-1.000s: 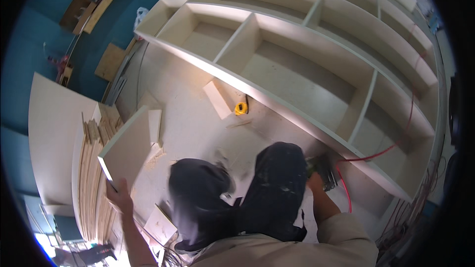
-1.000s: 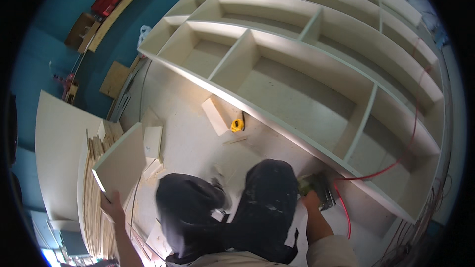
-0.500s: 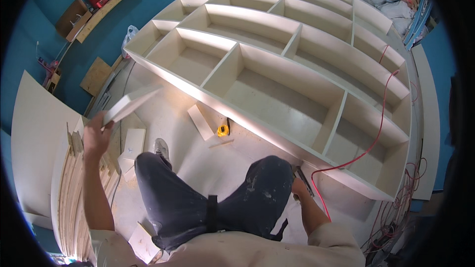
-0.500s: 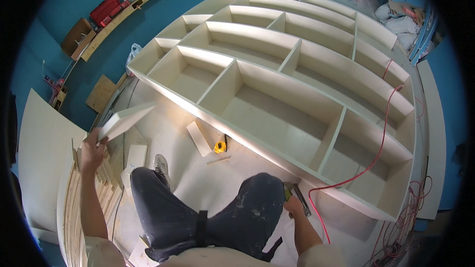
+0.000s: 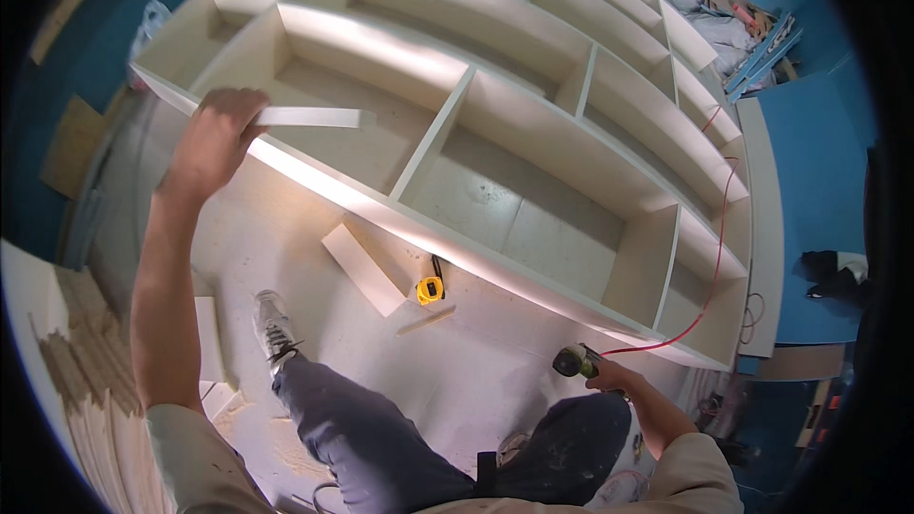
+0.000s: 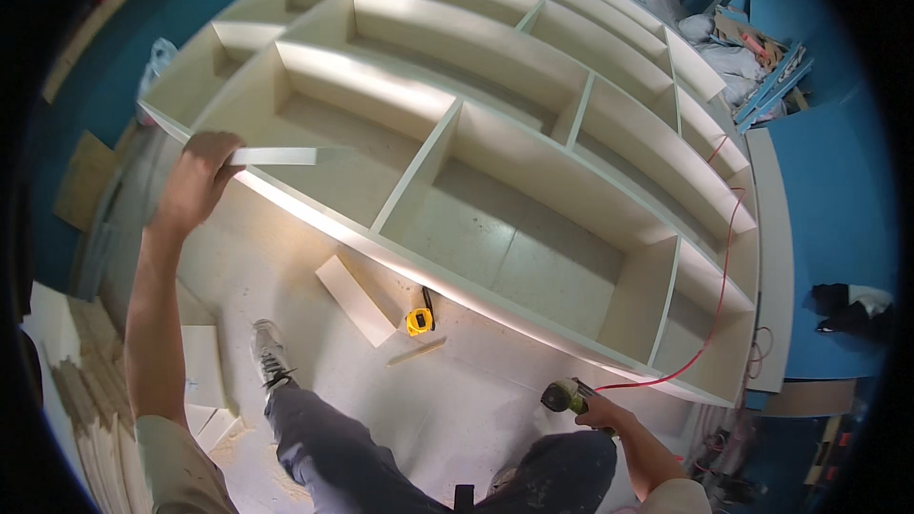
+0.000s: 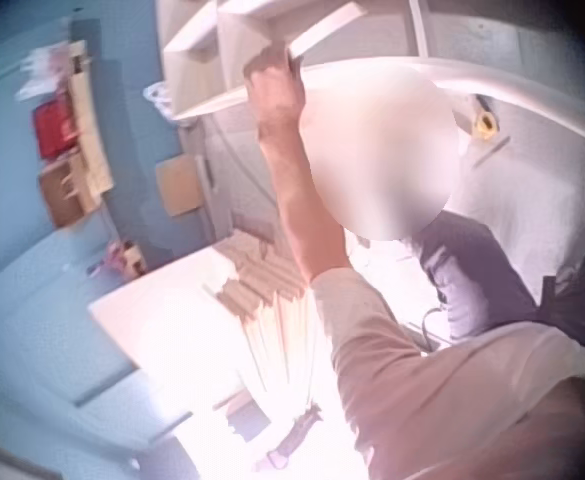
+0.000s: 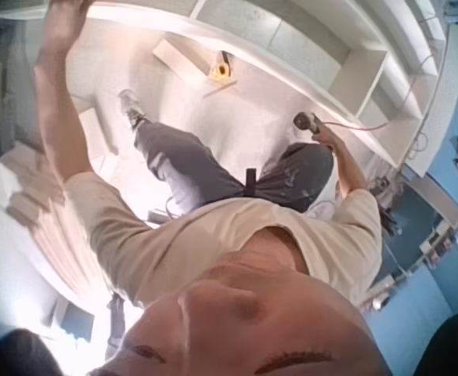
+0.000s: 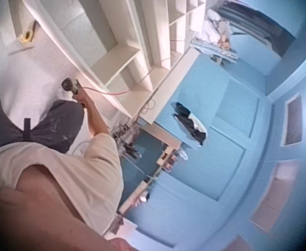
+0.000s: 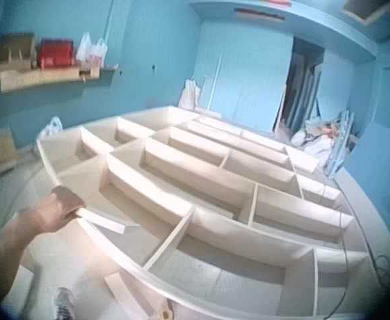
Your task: The person measures and marks a white wood panel, cuts it with a circular saw, then installs it as a shelf in a large shelving unit using a nail gun.
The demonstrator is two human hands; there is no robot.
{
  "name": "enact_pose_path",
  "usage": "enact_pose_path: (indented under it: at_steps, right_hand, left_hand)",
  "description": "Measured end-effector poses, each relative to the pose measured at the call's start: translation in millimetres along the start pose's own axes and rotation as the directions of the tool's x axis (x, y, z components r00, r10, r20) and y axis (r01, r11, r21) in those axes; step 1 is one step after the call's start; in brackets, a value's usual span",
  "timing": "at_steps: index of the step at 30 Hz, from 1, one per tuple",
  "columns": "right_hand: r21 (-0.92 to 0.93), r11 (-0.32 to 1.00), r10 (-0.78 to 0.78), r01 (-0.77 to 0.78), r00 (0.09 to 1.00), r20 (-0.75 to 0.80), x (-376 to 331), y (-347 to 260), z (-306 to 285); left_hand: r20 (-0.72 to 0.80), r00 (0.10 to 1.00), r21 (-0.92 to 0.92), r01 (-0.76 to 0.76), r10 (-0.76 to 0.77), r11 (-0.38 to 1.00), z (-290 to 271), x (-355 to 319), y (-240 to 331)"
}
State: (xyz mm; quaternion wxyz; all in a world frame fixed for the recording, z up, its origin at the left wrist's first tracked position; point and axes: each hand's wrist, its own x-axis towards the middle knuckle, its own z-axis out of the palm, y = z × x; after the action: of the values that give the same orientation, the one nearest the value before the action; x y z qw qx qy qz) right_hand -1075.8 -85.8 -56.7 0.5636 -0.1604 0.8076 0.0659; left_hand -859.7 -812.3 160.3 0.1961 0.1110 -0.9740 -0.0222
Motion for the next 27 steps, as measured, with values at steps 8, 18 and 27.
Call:
enact_pose_path:
  at_steps: [8,18,27]
  right_hand:
    - [-0.227,0.974,0.008,0.015,0.995,0.100,19.6,-156.3,6.7]
    - [-0.046,0.988,0.126,-0.144,0.953,-0.276,119.7,-239.5,60.6]
    - [0.115,0.957,0.288,-0.268,0.801,-0.525,149.0,-245.8,133.1]
  left_hand:
    - [0.449,0.882,-0.265,-0.021,0.143,0.964,169.8,32.1,-84.3]
    - [0.366,0.756,-0.595,-0.259,0.543,0.761,240.5,21.4,-79.8]
    - [0.364,0.737,-0.557,-0.318,0.570,0.767,255.0,28.5,-67.0]
